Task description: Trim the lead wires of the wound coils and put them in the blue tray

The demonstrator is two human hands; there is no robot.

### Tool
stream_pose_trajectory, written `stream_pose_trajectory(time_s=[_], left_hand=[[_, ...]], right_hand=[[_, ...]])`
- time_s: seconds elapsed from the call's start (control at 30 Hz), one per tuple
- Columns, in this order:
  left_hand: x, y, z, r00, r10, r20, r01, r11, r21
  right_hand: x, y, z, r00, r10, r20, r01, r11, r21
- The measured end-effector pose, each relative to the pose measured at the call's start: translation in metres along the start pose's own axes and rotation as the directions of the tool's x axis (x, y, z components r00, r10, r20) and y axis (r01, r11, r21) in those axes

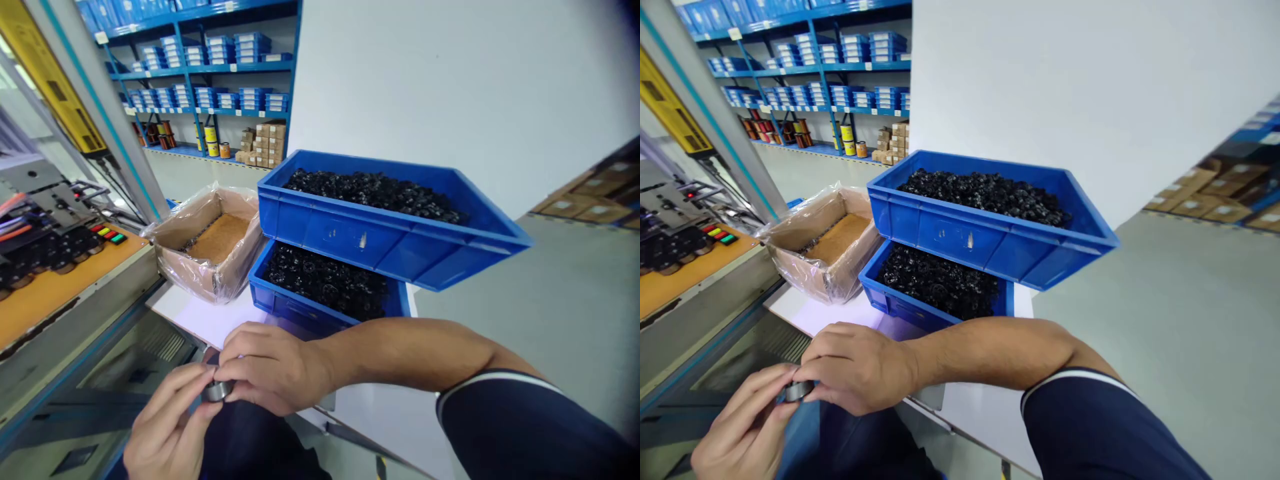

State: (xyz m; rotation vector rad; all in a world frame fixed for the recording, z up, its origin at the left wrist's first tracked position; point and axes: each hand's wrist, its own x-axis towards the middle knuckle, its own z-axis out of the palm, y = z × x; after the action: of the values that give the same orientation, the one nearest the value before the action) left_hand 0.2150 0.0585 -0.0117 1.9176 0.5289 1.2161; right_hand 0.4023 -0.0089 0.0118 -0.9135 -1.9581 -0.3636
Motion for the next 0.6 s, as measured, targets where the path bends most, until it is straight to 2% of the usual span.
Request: stream_pose_trajectory(time_s=[0.1, 0.2, 0.27, 0.3, 0.37, 0.4, 0.5, 0.6], left_hand=[[-0.004, 0.000, 0.001, 0.998, 0.057, -0.004, -0.057, 0.998, 0.040], [0.004, -0.007, -0.010, 0.991, 0.116, 0.072, -0.124, 0.985, 0.123], [0.026, -0.013, -0.031, 0.983, 0.166, 0.082, -0.183, 0.932, 0.313], [0.042, -0.017, -0.046, 0.978, 0.200, 0.064, -0.207, 0.865, 0.457], [0.078, -0.023, -0.084, 0.982, 0.161, -0.098, -0.021, 0.614, 0.789], [0.096, -0.026, -0.104, 0.981, 0.135, -0.140, 0.043, 0.552, 0.833], [0.143, -0.036, -0.152, 0.993, -0.047, -0.105, 0.115, 0.470, 0.875], [0.174, -0.051, -0.171, 0.981, -0.186, -0.047, 0.126, 0.442, 0.888]], right_hand=[[-0.002, 0.002, 0.004, 0.999, -0.007, 0.053, 0.008, 1.000, -0.027], [-0.001, 0.005, 0.003, 0.993, 0.027, 0.113, -0.018, 0.996, -0.083], [0.001, 0.006, -0.001, 0.991, 0.055, 0.121, -0.041, 0.993, -0.115], [0.003, 0.005, -0.003, 0.991, 0.066, 0.115, -0.052, 0.991, -0.123], [0.007, 0.005, -0.009, 0.991, 0.084, 0.103, -0.070, 0.989, -0.129], [0.008, 0.004, -0.011, 0.991, 0.085, 0.105, -0.071, 0.989, -0.128], [0.010, 0.003, -0.012, 0.986, 0.084, 0.146, -0.065, 0.989, -0.133], [0.008, 0.007, -0.011, 0.975, 0.074, 0.211, -0.039, 0.985, -0.165]])
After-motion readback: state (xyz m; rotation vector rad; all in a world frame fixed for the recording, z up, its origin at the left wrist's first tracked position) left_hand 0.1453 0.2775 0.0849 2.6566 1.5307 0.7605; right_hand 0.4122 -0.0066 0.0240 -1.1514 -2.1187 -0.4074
